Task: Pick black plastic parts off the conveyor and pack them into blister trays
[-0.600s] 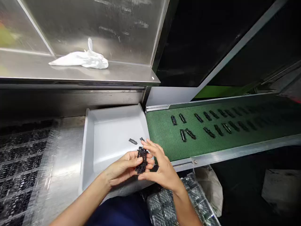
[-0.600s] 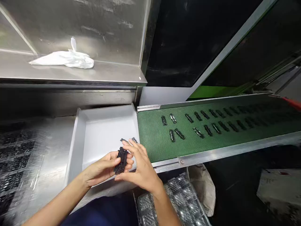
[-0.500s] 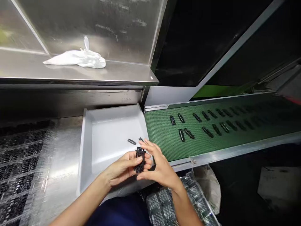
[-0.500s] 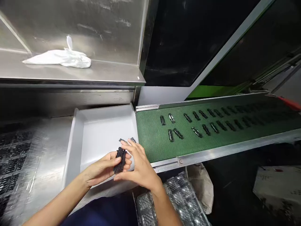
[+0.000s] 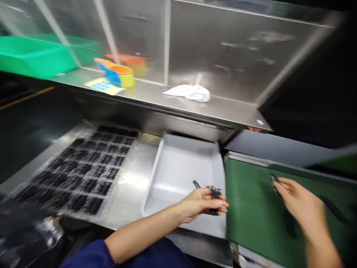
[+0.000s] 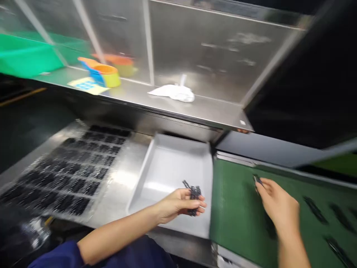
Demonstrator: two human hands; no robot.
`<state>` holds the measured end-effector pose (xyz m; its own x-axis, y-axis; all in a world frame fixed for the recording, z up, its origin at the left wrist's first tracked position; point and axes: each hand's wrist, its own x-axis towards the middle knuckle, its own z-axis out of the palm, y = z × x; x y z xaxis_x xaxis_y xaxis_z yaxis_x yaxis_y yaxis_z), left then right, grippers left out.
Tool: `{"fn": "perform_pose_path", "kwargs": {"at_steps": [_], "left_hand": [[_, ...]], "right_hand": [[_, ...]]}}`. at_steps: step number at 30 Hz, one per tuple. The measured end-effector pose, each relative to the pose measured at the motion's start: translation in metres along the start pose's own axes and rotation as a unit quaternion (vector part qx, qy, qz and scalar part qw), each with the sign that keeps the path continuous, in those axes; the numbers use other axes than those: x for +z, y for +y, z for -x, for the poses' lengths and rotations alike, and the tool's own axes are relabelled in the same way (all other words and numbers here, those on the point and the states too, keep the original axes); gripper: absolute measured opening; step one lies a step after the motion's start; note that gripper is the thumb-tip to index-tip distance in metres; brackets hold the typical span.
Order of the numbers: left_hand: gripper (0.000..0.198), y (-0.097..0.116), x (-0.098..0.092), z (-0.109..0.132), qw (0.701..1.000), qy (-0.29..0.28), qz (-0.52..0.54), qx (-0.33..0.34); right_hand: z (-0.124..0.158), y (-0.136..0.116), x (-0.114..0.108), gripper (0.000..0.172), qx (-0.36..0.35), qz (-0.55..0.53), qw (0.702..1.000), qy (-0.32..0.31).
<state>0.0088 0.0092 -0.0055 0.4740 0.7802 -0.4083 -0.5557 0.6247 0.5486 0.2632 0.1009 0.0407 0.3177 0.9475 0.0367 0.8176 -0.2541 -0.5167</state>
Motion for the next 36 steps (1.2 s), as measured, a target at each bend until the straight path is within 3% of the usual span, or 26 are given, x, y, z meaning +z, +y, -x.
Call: {"fn": "perform_pose_path", "kwargs": {"at_steps": [1,2,4,7,9,11,14,16,20,23,30,36], "left_hand": [[0.050,0.001,-0.003,-0.003,1.000,0.016,0.009,0.014],[0.053,0.002,-0.006,-0.004,0.999,0.028,0.015,0.029],[0.057,0.004,-0.010,-0.003,0.998,0.035,0.019,0.048],[0.058,0.007,-0.015,0.011,0.998,0.030,0.003,0.063],[0.053,0.012,-0.020,0.024,0.997,0.022,-0.013,0.068],[0.043,0.020,-0.027,0.033,0.997,0.010,-0.034,0.064],[0.031,0.032,-0.036,0.038,0.997,-0.027,-0.062,0.031],[0.028,0.036,-0.038,0.037,0.994,-0.057,-0.093,0.010],[0.026,0.032,-0.035,0.037,0.992,-0.087,-0.086,-0.022],[0.030,0.027,-0.031,0.038,0.991,-0.097,-0.073,-0.048],[0.032,0.027,-0.021,0.039,0.986,-0.122,-0.092,-0.073],[0.032,0.025,-0.014,0.035,0.978,-0.140,-0.137,-0.066]], "right_hand": [[0.014,-0.003,0.007,0.020,-0.026,-0.122,0.992,-0.014],[0.031,-0.007,0.016,0.033,-0.055,-0.227,0.970,-0.060],[0.075,-0.020,0.036,0.053,-0.095,-0.284,0.945,-0.134],[0.131,-0.047,0.058,0.040,-0.210,-0.183,0.960,-0.032],[0.147,-0.063,0.062,0.029,-0.307,-0.116,0.944,0.040],[0.147,-0.071,0.057,0.026,-0.395,-0.071,0.916,0.017],[0.140,-0.071,0.040,0.037,-0.456,-0.038,0.883,-0.101],[0.138,-0.070,0.031,0.042,-0.460,-0.062,0.874,-0.143],[0.144,-0.068,0.026,0.064,-0.411,-0.157,0.888,-0.134],[0.149,-0.064,0.026,0.078,-0.408,-0.162,0.890,-0.128],[0.150,-0.052,0.022,0.082,-0.442,-0.152,0.876,-0.114],[0.154,-0.043,0.022,0.086,-0.429,-0.121,0.887,-0.116]]}}
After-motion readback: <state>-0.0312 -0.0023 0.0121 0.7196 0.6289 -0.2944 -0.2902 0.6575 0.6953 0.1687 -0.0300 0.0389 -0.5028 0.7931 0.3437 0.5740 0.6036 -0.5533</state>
